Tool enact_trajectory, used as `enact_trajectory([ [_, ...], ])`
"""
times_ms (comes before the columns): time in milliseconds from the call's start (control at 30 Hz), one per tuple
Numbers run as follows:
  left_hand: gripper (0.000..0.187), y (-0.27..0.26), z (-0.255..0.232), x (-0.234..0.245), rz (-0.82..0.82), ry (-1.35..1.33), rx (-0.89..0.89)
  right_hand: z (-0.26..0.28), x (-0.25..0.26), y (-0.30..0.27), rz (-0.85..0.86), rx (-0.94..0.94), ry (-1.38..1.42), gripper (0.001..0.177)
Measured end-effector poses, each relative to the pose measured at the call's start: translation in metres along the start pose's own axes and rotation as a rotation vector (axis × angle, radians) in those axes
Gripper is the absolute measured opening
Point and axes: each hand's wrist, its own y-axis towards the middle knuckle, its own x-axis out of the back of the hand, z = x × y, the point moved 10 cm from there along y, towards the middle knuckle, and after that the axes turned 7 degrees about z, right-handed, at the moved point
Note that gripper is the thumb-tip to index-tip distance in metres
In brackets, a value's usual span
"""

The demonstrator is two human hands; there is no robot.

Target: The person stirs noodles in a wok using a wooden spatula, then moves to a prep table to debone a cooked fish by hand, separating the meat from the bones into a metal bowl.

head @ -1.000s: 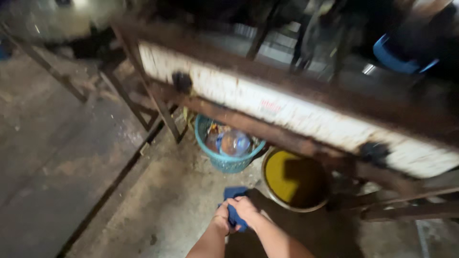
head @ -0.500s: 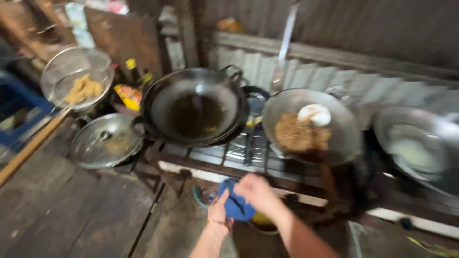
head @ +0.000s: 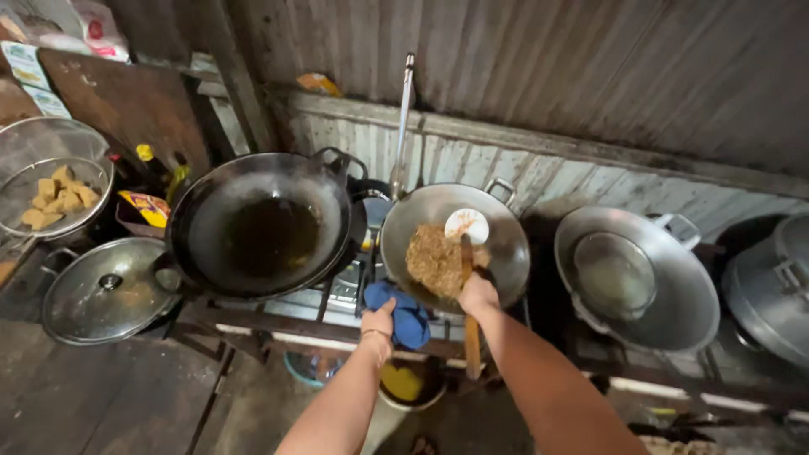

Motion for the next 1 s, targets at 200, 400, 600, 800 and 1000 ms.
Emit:
enact_trajectory([
  [200,0.071,0.023,0.0,0.009,-0.211,0.226,0.09,-0.009,-0.002,-0.015,0.21,-0.032,-0.101,0.07],
  [400,0.053,0.048,0.014,-0.013,-0.11,0.17,0.147,-0.012,-0.021,-0.004,0.175,-0.088,-0.104,0.063],
  [600,0.049,0.059,0.04,-0.006,-0.072,0.494,0.391,-0.031,0.028,0.049,0.02,0.033,-0.153,0.058],
  [800,0.042,0.064,0.008,-0.021,-0.066,0.919,-0.103,-0.016,0.135,0.062,0.078,-0.073,-0.123,0.045],
  [1000,0.04,0.059,-0.001,-0.008,-0.185,0.914,-0.079,0.064,0.124,0.045,0.326,0.252,-0.394,0.037],
])
